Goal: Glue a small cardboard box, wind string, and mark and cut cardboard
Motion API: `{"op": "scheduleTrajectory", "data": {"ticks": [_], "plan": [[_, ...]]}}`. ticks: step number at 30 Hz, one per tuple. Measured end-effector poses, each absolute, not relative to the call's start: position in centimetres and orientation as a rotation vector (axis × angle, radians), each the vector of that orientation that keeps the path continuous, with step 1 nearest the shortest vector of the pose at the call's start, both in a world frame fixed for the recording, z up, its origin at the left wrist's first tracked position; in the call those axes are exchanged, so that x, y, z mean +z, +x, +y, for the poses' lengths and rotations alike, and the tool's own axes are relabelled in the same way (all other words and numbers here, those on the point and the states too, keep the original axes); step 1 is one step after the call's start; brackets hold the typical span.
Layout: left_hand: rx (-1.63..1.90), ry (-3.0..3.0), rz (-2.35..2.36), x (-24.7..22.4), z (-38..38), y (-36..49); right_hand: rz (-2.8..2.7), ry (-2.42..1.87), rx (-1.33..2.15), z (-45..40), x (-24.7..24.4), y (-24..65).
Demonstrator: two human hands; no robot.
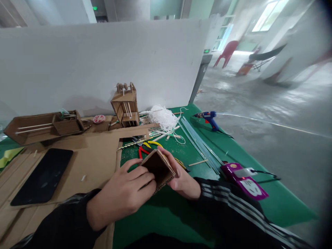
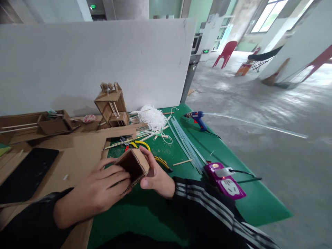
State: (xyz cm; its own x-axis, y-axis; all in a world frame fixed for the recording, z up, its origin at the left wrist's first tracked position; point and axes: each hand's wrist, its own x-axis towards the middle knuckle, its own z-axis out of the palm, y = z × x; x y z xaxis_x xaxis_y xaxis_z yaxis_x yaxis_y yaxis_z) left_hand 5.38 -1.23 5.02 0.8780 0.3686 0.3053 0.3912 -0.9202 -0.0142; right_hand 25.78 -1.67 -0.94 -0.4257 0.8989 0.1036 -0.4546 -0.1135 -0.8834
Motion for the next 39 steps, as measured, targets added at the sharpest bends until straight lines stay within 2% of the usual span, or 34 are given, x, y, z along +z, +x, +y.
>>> {"op": "scheduleTrajectory", "data": {"ticks": [3,6,9,14,20,28,35,39], "plan": [[-0.433,-2.853,-0.613,4.8,-1.9,5.3,-1.07,-0.607,1.757,-1.6,-0.8,25.6],[-0.687,-2.814,-0.623,4.4,-1.5,4.9,-1.007,-0.623,1.818,-1.4,-0.6,25.8],[-0.951,-2.951,-0.851,4.0,0.0,4.4,-0.999,-0.618,1.853,-1.0,-0.7,26.3],[-0.832,-3.391,-1.12,2.8,2.0,4.2,-1.064,-0.585,1.859,-0.5,-0.9,26.5],[-1.281,-3.158,-1.347,0.9,1.6,4.5,-1.183,-0.602,1.673,-0.3,-0.5,26.7],[-1.35,-3.207,-1.427,0.1,1.6,4.7,-1.606,-0.681,1.479,-0.4,0.3,28.1],[-1.304,-3.203,-1.357,-0.8,1.5,4.5,-1.717,-0.895,1.193,-0.4,-0.1,27.9],[-1.27,-3.197,-1.262,-1.1,1.6,4.4,-1.721,-0.897,1.18,-0.4,-0.2,27.9]]}}
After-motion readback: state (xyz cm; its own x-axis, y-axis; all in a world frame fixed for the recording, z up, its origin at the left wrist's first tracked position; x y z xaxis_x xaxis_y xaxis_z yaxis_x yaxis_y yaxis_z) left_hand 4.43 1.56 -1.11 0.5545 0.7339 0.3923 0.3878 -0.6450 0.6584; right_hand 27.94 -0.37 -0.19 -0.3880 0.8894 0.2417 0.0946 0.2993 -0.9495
